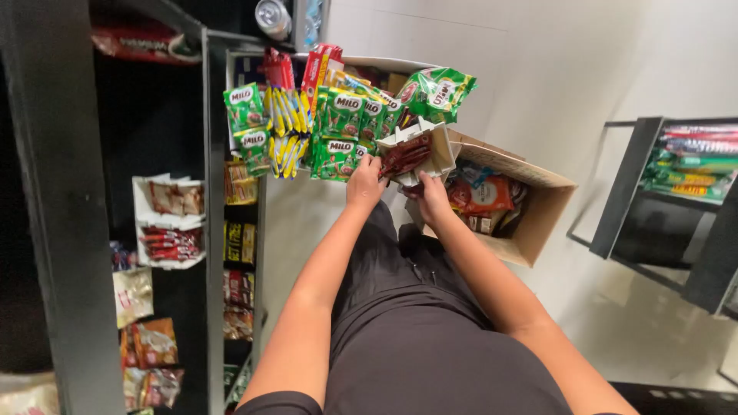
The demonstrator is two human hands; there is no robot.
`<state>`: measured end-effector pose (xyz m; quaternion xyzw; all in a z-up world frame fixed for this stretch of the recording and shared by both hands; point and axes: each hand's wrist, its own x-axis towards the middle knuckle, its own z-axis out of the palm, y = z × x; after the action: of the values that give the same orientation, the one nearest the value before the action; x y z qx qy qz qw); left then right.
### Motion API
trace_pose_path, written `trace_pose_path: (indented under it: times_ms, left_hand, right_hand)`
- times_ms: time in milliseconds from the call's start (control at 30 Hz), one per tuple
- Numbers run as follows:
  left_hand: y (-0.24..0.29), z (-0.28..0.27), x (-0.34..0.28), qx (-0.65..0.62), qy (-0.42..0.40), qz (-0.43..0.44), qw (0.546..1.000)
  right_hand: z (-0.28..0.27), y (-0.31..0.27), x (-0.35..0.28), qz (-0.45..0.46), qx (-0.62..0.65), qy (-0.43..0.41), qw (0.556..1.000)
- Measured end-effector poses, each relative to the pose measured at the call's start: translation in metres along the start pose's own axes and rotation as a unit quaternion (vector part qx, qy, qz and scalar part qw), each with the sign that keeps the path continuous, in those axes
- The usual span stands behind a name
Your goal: Organizing coffee packets into a small container.
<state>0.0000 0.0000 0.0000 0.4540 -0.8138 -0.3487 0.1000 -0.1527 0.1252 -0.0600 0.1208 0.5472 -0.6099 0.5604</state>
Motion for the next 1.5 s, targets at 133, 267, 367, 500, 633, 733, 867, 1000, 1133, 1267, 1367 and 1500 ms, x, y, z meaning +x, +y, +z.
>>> trace_pose_path:
  times_ms: [133, 267, 367, 500, 633, 733, 867, 1000, 1133, 1267, 1367, 1500]
  left_hand:
    - [-0.018, 0.022, 0.008, -0.026, -0.005, 0.018, 0.999]
    - [0.000, 0.016, 0.008, -0.043, -0.020, 0.021, 0.999]
    - [0.011, 0.016, 0.013, 0.001, -0.021, 0.038, 0.999]
    - [0.051, 0.001, 0.022, 0.103, -0.065, 0.110, 0.986]
    - [0.114, 0.000, 0.018, 0.140, -0.087, 0.212, 0.963]
    - [0.152, 0.031, 0.011, 0.196, 0.009, 0.293, 0.936]
    - [0.192, 0.103, -0.005, 0.256, -0.010, 0.278, 0.926]
    - [0.274, 0.163, -0.015, 0.189, -0.074, 0.225, 0.953]
    - [0.358, 0.237, -0.044, 0.132, -0.106, 0.168, 0.971]
    - [0.430, 0.308, -0.079, -0.047, -0.246, 0.019, 0.968]
    - [0.493, 0.338, -0.092, -0.177, -0.303, -0.048, 0.935]
    - [0.541, 0.371, -0.097, -0.217, -0.329, -0.058, 0.917]
  right_hand:
    - [-0.004, 0.004, 0.004, -0.021, 0.004, -0.007, 1.000]
    - [0.001, -0.003, -0.008, 0.012, -0.044, -0.020, 0.999]
    - [0.005, -0.008, -0.014, 0.011, -0.046, -0.013, 0.999]
    - [-0.002, -0.016, -0.031, -0.012, -0.029, -0.003, 0.999]
    - [-0.029, -0.023, -0.064, -0.078, -0.021, 0.014, 0.997]
    - [-0.060, -0.038, -0.089, -0.145, -0.044, 0.050, 0.987]
    - [-0.119, -0.057, -0.114, -0.185, -0.068, 0.115, 0.974]
    - [-0.218, -0.080, -0.115, -0.230, -0.153, 0.126, 0.953]
    - [-0.307, -0.151, -0.162, -0.259, -0.289, 0.147, 0.910]
    - [-0.368, -0.234, -0.234, -0.312, -0.419, 0.176, 0.834]
    - [-0.416, -0.273, -0.255, -0.316, -0.457, 0.193, 0.809]
    - [-0.452, -0.300, -0.261, -0.322, -0.403, 0.228, 0.826]
